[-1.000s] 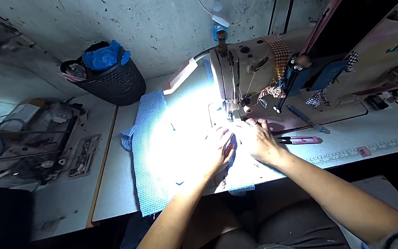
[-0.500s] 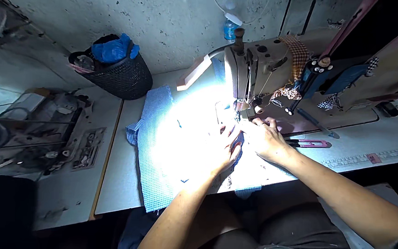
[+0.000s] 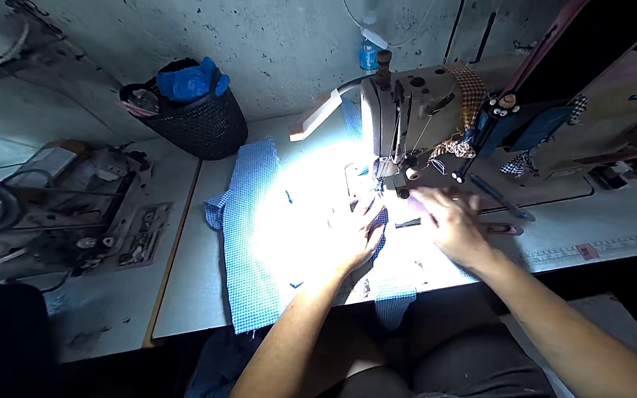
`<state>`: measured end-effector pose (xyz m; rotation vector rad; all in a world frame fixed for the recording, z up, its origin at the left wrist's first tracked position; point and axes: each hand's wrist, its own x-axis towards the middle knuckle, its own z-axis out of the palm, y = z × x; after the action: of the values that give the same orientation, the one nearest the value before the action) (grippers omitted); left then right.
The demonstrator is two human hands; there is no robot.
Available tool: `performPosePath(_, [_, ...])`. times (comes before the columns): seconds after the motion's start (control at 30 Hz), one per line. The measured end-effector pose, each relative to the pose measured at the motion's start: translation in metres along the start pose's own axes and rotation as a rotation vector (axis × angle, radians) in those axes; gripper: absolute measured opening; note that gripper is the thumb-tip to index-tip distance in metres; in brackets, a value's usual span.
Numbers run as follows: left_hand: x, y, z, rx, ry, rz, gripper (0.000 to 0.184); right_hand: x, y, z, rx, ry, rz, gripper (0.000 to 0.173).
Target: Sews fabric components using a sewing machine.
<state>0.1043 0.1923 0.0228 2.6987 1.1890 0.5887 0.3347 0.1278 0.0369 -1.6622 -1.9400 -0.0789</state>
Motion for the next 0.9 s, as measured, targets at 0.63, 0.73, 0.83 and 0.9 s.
performPosePath(0.63, [0.000, -0.003, 0.000, -0.013, 0.000, 0.027, 0.048, -0.039, 0.158, -0.069, -0.274, 0.405, 0.382, 0.049])
performPosePath(0.73, [0.002, -0.003, 0.001, -0.055, 0.004, 0.024, 0.047, -0.039, 0.154, -0.073, -0.260, 0.392, 0.383, 0.049])
performPosePath(0.83, [0.004, -0.002, 0.001, -0.050, 0.000, -0.008, 0.046, -0.039, 0.156, -0.073, -0.279, 0.389, 0.394, 0.048])
performPosePath(0.9, [0.006, -0.005, 0.002, -0.048, 0.010, -0.008, 0.046, -0.040, 0.155, -0.072, -0.306, 0.388, 0.408, 0.046])
